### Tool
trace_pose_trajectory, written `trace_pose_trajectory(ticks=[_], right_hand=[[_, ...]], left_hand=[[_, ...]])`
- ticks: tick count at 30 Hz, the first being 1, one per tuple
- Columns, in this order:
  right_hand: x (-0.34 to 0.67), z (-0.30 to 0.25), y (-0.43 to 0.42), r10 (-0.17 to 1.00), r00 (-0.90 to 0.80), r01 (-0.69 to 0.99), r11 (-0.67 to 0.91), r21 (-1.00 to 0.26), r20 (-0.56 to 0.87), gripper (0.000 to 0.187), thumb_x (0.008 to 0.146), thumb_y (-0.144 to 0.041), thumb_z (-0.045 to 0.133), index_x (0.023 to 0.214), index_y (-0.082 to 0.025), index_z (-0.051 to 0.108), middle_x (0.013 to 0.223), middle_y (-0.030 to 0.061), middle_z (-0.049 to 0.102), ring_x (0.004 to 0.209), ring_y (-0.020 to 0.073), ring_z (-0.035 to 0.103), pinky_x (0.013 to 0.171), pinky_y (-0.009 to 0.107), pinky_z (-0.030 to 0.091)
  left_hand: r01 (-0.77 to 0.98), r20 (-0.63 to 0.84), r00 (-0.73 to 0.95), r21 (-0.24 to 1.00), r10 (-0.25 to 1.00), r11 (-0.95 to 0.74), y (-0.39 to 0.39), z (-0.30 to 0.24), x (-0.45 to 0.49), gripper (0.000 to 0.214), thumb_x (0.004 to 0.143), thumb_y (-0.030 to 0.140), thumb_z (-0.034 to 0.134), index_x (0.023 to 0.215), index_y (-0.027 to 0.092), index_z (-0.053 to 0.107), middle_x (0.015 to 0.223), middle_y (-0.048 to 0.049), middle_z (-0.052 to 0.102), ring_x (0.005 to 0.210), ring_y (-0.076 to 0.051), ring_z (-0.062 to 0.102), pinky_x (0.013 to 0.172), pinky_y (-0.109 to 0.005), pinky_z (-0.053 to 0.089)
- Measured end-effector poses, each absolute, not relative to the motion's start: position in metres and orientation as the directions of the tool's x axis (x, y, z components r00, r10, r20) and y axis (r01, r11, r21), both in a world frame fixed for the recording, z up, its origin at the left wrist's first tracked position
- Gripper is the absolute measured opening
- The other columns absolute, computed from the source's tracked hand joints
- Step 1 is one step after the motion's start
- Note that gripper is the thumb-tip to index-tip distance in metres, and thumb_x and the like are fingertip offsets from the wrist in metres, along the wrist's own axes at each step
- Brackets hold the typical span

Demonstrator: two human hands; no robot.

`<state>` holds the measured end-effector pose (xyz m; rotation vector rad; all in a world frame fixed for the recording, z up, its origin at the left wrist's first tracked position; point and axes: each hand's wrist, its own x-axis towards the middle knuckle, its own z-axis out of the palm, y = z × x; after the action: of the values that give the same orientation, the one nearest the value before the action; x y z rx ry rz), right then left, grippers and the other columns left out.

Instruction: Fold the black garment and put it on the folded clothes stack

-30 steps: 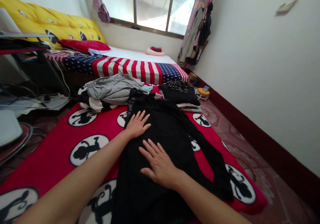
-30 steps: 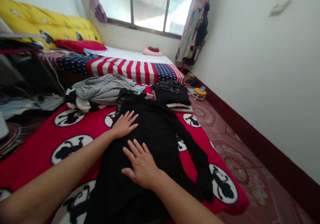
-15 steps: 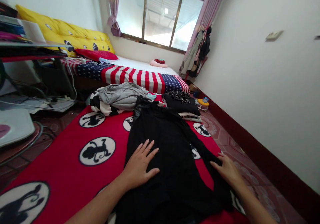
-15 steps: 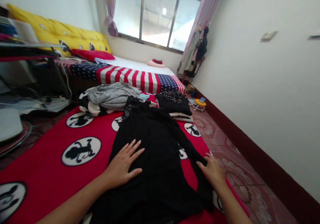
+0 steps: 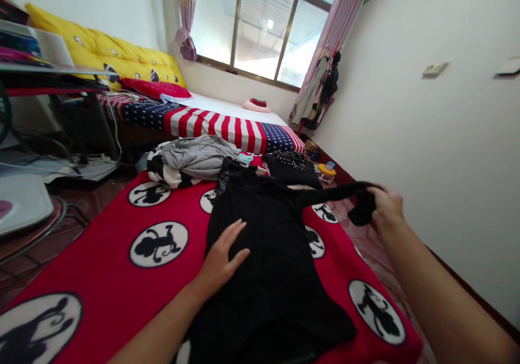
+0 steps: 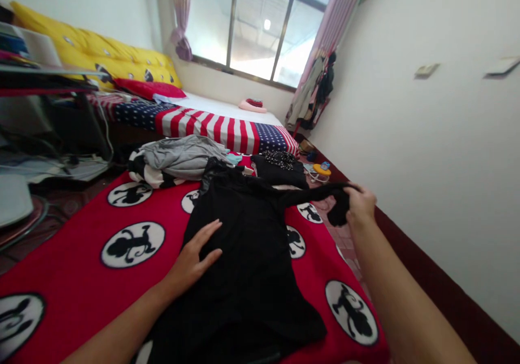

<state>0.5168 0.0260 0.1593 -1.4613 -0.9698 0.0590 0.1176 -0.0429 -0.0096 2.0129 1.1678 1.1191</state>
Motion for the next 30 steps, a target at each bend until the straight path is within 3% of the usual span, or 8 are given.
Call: trace_pose_trajectory(ticks=[2,5,7,11,15,20,26,30], right_hand=[[0.463,0.188,0.017,0.65,0.429,0.567,0.347,-0.747,0.627,0.033,0.071,-0.032,0.069,0.1,-0.017,0.065,0.086,0.0049,0.069,0.078,0.0191,0.067,0.073,0.035,0.056],[0.383,0.208,-0.02,0.761,-0.267,0.612,0.608,-0.506,0.591,0.056,0.075,-0.04,0.072,0.126,-0.024,0.057,0.126,0.0053,0.061,0.117,0.0228,0.058,0.097,0.041,0.048],[0.355,0.198,-0.045,0.719,-0.469,0.602,0.685,-0.409,0.513,0.043,0.082,-0.038,0.068,0.123,-0.027,0.06,0.138,0.0042,0.053,0.128,0.023,0.05,0.106,0.042,0.041],[0.381,0.129,-0.075,0.855,-0.299,0.734,0.49,-0.471,0.423,0.026,0.087,-0.031,0.059,0.111,-0.023,0.066,0.127,0.0082,0.061,0.121,0.0225,0.056,0.104,0.041,0.043],[0.441,0.057,-0.101,0.989,0.064,0.844,0.017,-0.535,0.133,0.043,0.079,-0.039,0.062,0.115,-0.016,0.063,0.109,0.0127,0.069,0.099,0.0262,0.066,0.087,0.042,0.052],[0.458,0.022,-0.14,0.988,0.156,0.849,-0.14,-0.509,-0.012,0.044,0.077,-0.046,0.062,0.111,-0.017,0.062,0.098,0.0085,0.069,0.087,0.0228,0.066,0.077,0.034,0.05],[0.44,0.031,-0.15,0.972,0.169,0.894,-0.22,-0.39,-0.162,0.018,0.075,-0.039,0.062,0.075,-0.021,0.057,0.072,0.001,0.064,0.069,0.0196,0.06,0.062,0.029,0.039],[0.43,0.045,-0.153,0.984,0.13,0.875,-0.174,-0.451,-0.125,0.008,0.075,-0.029,0.059,0.076,-0.022,0.054,0.075,0.0004,0.065,0.074,0.02,0.062,0.067,0.029,0.041]], left_hand=[[0.22,0.382,0.089,0.893,0.92,-0.392,-0.04,-0.001,0.105,0.061,0.092,0.051,0.044,0.147,0.029,0.029,0.152,-0.0101,0.038,0.137,-0.025,0.042,0.11,-0.044,0.04],[-0.056,0.26,-0.135,0.961,0.956,-0.269,-0.036,0.013,0.078,0.062,0.094,0.055,0.031,0.149,0.029,0.02,0.152,-0.0111,0.037,0.133,-0.024,0.046,0.107,-0.044,0.043],[-0.219,0.099,-0.244,0.963,0.965,-0.154,-0.033,0.019,0.059,0.063,0.094,0.059,0.024,0.149,0.028,0.019,0.152,-0.0117,0.037,0.133,-0.025,0.047,0.106,-0.044,0.044],[-0.269,-0.121,-0.464,0.963,0.877,-0.01,-0.03,0.016,0.028,0.068,0.089,0.057,0.043,0.146,0.024,0.029,0.148,-0.0113,0.043,0.132,-0.03,0.046,0.11,-0.047,0.041],[0.244,0.201,-0.569,0.967,0.797,-0.07,-0.031,0.01,0.018,0.072,0.082,0.052,0.057,0.143,0.019,0.038,0.148,-0.0123,0.043,0.135,-0.033,0.04,0.115,-0.051,0.032],[0.882,0.617,-0.135,0.432,0.775,-0.19,-0.024,0.023,0.05,0.063,0.088,0.044,0.052,0.145,0.022,0.037,0.151,-0.0115,0.037,0.145,-0.032,0.022,0.118,-0.052,0.019],[0.955,0.404,0.108,0.213,0.908,-0.208,0.023,0.028,0.086,0.088,0.082,0.059,0.054,0.148,0.007,0.027,0.145,-0.0238,0.044,0.139,-0.041,0.032,0.111,-0.06,0.022],[0.948,0.196,0.123,0.266,0.973,-0.174,0.059,0.033,0.077,0.066,0.075,0.061,0.061,0.125,0.019,0.059,0.112,-0.0164,0.07,0.108,-0.037,0.063,0.093,-0.048,0.045]])
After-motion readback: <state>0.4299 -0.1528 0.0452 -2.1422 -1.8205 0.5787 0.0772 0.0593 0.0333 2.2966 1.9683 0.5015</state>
